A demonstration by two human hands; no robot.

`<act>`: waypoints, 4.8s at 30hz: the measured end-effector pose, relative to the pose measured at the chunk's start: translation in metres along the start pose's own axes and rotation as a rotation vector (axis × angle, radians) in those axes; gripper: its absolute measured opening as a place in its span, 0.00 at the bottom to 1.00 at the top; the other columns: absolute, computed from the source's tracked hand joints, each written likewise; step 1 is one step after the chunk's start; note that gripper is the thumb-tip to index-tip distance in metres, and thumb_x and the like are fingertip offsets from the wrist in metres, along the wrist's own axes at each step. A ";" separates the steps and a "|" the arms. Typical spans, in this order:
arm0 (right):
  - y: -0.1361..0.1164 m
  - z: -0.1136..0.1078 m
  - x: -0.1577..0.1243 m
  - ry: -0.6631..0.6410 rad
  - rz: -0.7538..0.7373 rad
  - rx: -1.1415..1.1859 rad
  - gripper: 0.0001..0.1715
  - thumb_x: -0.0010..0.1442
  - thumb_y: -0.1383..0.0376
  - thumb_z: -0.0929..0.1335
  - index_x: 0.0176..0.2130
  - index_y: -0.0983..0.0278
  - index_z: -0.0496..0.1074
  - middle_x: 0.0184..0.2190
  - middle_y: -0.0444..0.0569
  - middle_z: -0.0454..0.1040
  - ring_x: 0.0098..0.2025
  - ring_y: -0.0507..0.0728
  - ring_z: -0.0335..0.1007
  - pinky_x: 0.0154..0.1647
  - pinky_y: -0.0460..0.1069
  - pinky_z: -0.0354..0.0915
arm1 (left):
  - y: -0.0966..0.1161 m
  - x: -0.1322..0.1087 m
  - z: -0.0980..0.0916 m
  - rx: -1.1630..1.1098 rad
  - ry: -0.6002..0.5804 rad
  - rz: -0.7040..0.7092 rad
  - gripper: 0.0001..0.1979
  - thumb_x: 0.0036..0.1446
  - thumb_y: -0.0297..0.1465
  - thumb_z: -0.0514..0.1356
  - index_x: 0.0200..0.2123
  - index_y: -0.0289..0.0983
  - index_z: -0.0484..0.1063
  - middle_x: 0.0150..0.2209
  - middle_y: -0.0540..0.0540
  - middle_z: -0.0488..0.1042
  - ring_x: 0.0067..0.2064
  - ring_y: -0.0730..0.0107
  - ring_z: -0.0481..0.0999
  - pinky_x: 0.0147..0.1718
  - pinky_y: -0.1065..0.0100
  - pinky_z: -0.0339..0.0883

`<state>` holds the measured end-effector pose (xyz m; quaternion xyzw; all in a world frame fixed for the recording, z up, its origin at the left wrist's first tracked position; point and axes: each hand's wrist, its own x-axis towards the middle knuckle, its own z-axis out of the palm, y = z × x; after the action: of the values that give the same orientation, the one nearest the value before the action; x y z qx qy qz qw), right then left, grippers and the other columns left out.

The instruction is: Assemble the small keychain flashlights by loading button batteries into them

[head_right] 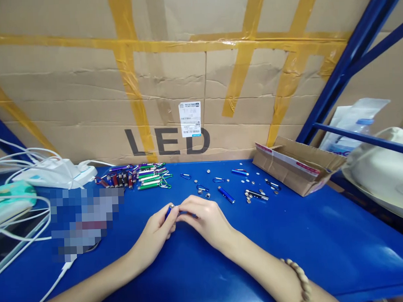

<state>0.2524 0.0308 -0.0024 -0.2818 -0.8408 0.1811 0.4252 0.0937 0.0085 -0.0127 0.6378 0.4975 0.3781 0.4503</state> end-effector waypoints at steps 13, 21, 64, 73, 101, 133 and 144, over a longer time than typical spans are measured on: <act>-0.005 0.005 0.001 0.058 0.117 0.005 0.20 0.57 0.54 0.65 0.21 0.63 0.73 0.21 0.49 0.72 0.23 0.52 0.66 0.22 0.46 0.62 | 0.002 0.000 -0.003 0.093 0.014 0.122 0.16 0.57 0.41 0.50 0.22 0.37 0.56 0.20 0.55 0.56 0.25 0.75 0.55 0.24 0.73 0.50; -0.011 0.008 0.003 0.078 0.323 0.172 0.17 0.53 0.54 0.68 0.25 0.64 0.74 0.24 0.48 0.72 0.24 0.52 0.68 0.19 0.45 0.65 | -0.002 0.000 -0.001 -0.131 0.013 0.013 0.17 0.57 0.45 0.49 0.25 0.38 0.55 0.18 0.58 0.51 0.20 0.79 0.49 0.18 0.74 0.44; -0.008 -0.022 0.006 -0.137 0.005 -0.099 0.10 0.60 0.66 0.64 0.30 0.66 0.73 0.30 0.49 0.74 0.32 0.51 0.69 0.31 0.45 0.66 | 0.009 -0.008 -0.013 1.007 -0.078 0.348 0.09 0.63 0.32 0.45 0.38 0.39 0.64 0.29 0.48 0.77 0.30 0.62 0.78 0.22 0.72 0.60; -0.010 -0.023 0.005 -0.511 0.119 -0.095 0.16 0.61 0.70 0.60 0.27 0.68 0.72 0.24 0.47 0.70 0.27 0.49 0.64 0.30 0.43 0.60 | 0.004 -0.008 -0.007 1.270 -0.206 0.412 0.08 0.62 0.28 0.46 0.35 0.36 0.65 0.26 0.45 0.75 0.27 0.59 0.77 0.22 0.68 0.65; -0.002 -0.021 0.001 -0.583 0.754 0.631 0.22 0.55 0.53 0.66 0.24 0.70 0.70 0.16 0.39 0.60 0.14 0.44 0.59 0.12 0.38 0.58 | -0.004 -0.007 -0.005 1.231 -0.150 0.507 0.05 0.60 0.26 0.48 0.34 0.36 0.63 0.24 0.48 0.74 0.24 0.65 0.76 0.20 0.72 0.64; 0.003 -0.008 -0.001 -0.349 1.075 1.133 0.21 0.51 0.52 0.69 0.24 0.67 0.63 0.14 0.34 0.50 0.14 0.42 0.44 0.09 0.39 0.64 | 0.008 -0.001 -0.016 0.855 -0.069 0.498 0.12 0.64 0.32 0.44 0.46 0.43 0.63 0.33 0.53 0.79 0.29 0.71 0.79 0.25 0.75 0.64; -0.003 -0.030 0.008 -0.008 0.539 0.198 0.18 0.58 0.53 0.63 0.34 0.66 0.70 0.22 0.42 0.66 0.18 0.47 0.62 0.18 0.43 0.64 | 0.013 -0.004 -0.013 0.520 -0.056 0.165 0.09 0.60 0.35 0.46 0.42 0.42 0.60 0.23 0.55 0.68 0.22 0.72 0.69 0.23 0.73 0.58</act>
<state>0.2721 0.0358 0.0216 -0.4515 -0.7156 0.3697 0.3839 0.0845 0.0062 0.0033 0.7806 0.5116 0.2551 0.2526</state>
